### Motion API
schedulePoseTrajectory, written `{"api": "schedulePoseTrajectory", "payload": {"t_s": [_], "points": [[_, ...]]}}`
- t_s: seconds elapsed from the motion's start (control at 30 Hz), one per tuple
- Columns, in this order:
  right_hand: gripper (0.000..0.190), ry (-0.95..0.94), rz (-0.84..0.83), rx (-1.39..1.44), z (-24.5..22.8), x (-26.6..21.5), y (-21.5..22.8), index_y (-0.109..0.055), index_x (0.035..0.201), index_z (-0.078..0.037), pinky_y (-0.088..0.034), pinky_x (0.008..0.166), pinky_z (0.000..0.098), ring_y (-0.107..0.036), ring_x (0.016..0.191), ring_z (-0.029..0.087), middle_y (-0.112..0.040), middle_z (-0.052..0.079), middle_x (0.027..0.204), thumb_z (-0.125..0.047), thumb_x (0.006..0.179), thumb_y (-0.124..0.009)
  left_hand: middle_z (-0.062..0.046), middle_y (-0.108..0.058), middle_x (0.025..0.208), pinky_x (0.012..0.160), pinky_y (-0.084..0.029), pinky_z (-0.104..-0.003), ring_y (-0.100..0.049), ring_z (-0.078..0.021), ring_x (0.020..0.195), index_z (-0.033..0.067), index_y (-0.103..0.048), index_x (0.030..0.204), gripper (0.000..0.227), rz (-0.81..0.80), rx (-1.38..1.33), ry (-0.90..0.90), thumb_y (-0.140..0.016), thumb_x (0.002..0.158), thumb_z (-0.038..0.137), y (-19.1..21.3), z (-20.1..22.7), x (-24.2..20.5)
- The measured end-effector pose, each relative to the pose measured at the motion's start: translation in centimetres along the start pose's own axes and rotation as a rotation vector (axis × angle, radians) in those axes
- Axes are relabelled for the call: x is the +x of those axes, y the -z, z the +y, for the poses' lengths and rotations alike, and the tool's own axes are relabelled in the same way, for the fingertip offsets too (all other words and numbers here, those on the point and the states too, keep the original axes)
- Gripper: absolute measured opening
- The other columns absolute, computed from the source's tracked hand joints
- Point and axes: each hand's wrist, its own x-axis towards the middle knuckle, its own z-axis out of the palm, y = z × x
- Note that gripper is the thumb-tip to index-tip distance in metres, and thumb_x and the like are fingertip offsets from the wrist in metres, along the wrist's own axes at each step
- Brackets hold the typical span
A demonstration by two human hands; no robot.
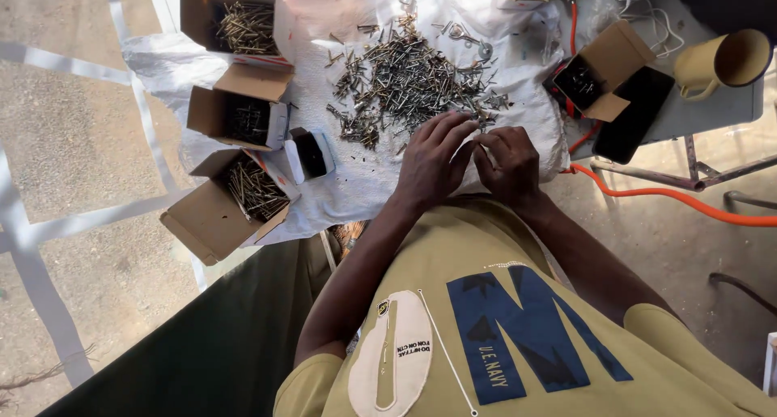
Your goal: Sorting small metal fasteners from a large pile into multiple cardboard boxes
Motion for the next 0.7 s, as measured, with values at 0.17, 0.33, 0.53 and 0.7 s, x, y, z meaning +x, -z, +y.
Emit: {"api": "schedulePoseTrajectory", "payload": {"t_s": [0.17,0.33,0.53,0.7], "points": [[0.004,-0.048,0.005,-0.022,2.2,-1.4,-0.6,-0.070,0.094,-0.007,-0.053,0.069,0.0390,-0.063,0.080,0.031,-0.059,0.007,0.086,-0.008,0.092,-0.074,-0.019,-0.053,0.152,0.121,-0.033,-0.049,-0.048,-0.0379,0.144,0.0114,-0.062,0.139,0.047,-0.167,0.210,-0.119,-0.072,0.096,0.027,-3.8,-2.4,3.6],[0.005,-0.087,-0.017,0.054,3.3,-0.2,-0.3,-0.072,0.096,-0.011,-0.053,0.067,0.0383,-0.062,0.075,0.028,-0.057,0.005,0.081,-0.016,0.096,-0.072,-0.018,-0.049,0.156,0.127,-0.022,-0.051,-0.043,-0.0363,0.148,0.0117,-0.060,0.143,0.053,-0.261,0.343,-0.168,-0.066,0.100,0.044,-2.5,-5.9,4.2],[0.004,-0.088,-0.044,0.092,3.9,-0.2,-0.5,-0.072,0.095,-0.012,-0.054,0.067,0.0361,-0.064,0.074,0.026,-0.058,0.003,0.079,-0.016,0.094,-0.072,-0.015,-0.055,0.150,0.124,-0.027,-0.052,-0.050,-0.0349,0.142,0.0163,-0.064,0.126,0.028,-0.218,0.487,-0.066,-0.066,0.099,0.024,1.9,-8.4,3.9],[0.004,-0.077,-0.054,0.125,3.6,0.4,0.1,-0.072,0.095,-0.010,-0.054,0.066,0.0361,-0.062,0.072,0.027,-0.058,0.006,0.078,-0.013,0.095,-0.071,-0.014,-0.048,0.156,0.121,-0.034,-0.052,-0.045,-0.0361,0.145,0.0184,-0.064,0.126,0.026,-0.070,0.489,0.081,-0.065,0.100,0.020,1.9,-8.7,3.1]]}}
